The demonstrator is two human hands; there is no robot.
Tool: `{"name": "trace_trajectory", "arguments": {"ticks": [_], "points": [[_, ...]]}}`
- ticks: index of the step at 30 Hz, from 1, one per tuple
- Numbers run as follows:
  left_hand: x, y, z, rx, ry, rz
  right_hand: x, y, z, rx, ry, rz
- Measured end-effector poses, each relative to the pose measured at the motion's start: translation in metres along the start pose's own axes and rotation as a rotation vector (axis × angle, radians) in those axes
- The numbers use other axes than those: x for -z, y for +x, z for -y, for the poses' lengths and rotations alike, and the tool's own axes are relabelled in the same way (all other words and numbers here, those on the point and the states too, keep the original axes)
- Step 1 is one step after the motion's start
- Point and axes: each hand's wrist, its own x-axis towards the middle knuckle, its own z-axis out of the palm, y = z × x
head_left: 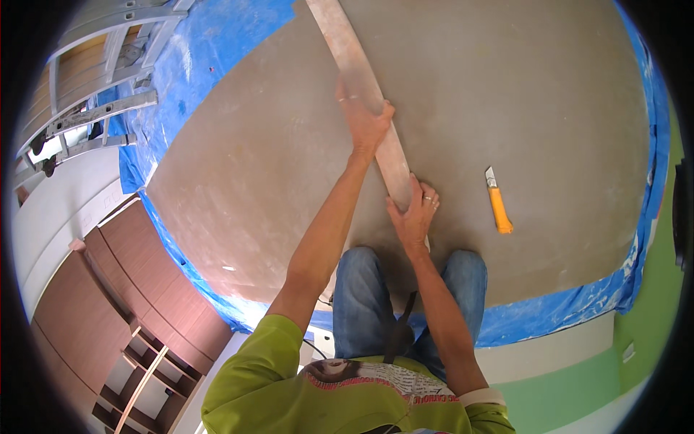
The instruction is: The person measures a large sheet of flooring material on the floor using a tape measure and pencil, then uses a straightedge and utility knife to cut the sheet along a marked line.
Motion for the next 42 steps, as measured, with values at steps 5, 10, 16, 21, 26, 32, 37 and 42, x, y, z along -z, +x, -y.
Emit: {"name": "trace_trajectory", "arguments": {"ticks": [5,10,16,21,26,32,37,42], "points": [[0.0,0.0,-0.004,0.04,-0.061,0.002,0.0,0.0,-0.002,0.009,0.02,-0.001],[0.002,-0.003,-0.005,0.01,-0.028,0.013,0.005,0.001,0.001,0.003,0.022,0.013],[0.004,-0.003,-0.013,0.031,-0.049,0.044,0.012,-0.016,-0.001,-0.064,-0.034,0.018],[0.005,-0.002,-0.006,-0.021,-0.043,0.025,0.012,-0.031,-0.008,-0.052,-0.033,0.032],[0.01,0.001,0.018,-0.129,-0.087,0.031,0.012,-0.032,-0.006,-0.066,0.006,0.026],[0.012,0.001,0.025,-0.104,-0.122,0.041,0.014,-0.03,-0.008,-0.044,0.035,0.013],[0.012,0.001,0.027,-0.109,-0.127,0.019,0.01,-0.035,-0.008,-0.016,-0.015,0.014],[0.016,0.002,0.029,-0.164,-0.073,0.005,0.01,-0.036,-0.003,-0.024,0.005,0.024]]}}
